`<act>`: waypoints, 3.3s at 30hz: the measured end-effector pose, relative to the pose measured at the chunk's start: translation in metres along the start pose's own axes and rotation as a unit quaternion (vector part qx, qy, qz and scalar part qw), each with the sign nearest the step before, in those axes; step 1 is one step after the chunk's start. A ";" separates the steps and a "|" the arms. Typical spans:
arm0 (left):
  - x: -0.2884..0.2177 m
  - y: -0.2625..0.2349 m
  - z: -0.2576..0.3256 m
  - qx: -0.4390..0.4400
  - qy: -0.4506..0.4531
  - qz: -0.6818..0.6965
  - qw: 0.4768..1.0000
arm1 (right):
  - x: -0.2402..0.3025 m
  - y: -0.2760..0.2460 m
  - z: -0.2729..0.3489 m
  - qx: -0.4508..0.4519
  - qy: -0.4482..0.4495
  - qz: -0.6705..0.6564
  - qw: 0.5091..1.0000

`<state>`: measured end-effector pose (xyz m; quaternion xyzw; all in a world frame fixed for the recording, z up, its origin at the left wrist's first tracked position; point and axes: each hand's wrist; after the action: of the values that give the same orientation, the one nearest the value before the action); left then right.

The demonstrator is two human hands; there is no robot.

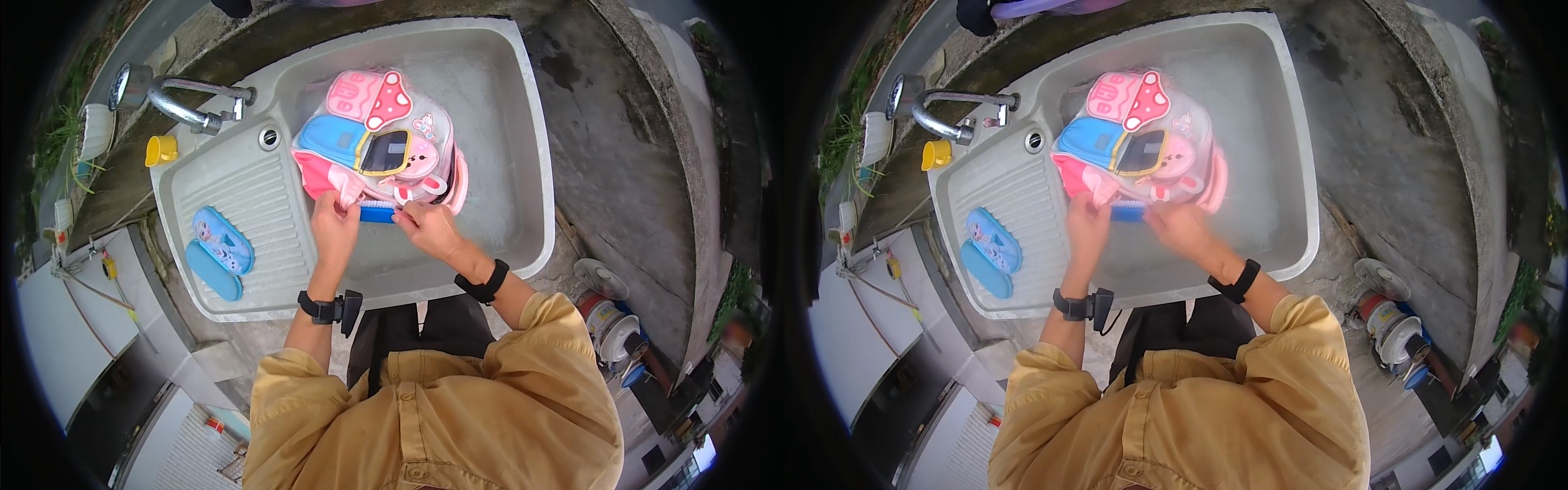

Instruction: The person washes a pink backpack in a sink using a brush and by hand, scrubbing the interior and exterior surfaces under running water.

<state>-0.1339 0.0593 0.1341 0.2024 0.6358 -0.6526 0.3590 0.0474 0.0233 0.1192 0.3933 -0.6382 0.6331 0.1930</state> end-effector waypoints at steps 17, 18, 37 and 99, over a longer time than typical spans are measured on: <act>-0.007 0.004 0.024 0.053 0.000 0.015 0.998 | 0.005 0.039 -0.043 0.041 0.484 -0.536 0.690; -0.011 0.007 0.027 0.068 -0.004 0.038 0.997 | 0.005 0.051 -0.048 0.040 0.483 -0.538 0.690; 0.044 0.042 0.008 0.020 -0.281 0.218 0.934 | 0.013 0.074 -0.017 -0.012 0.443 -0.606 0.661; -0.063 0.069 -0.061 0.166 0.201 -0.283 0.923 | -0.060 -0.097 0.031 0.009 0.369 -0.398 0.840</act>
<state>-0.0542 0.1364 0.1258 0.1973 0.6080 -0.7689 -0.0145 0.1644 0.0197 0.1343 0.3526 -0.3021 0.6057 0.6462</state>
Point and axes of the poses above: each hand's wrist, its own z-axis away from the middle knuckle, its own y-axis out of the palm, x = y × z, and after that the axes turned 7 degrees about -y, right-handed
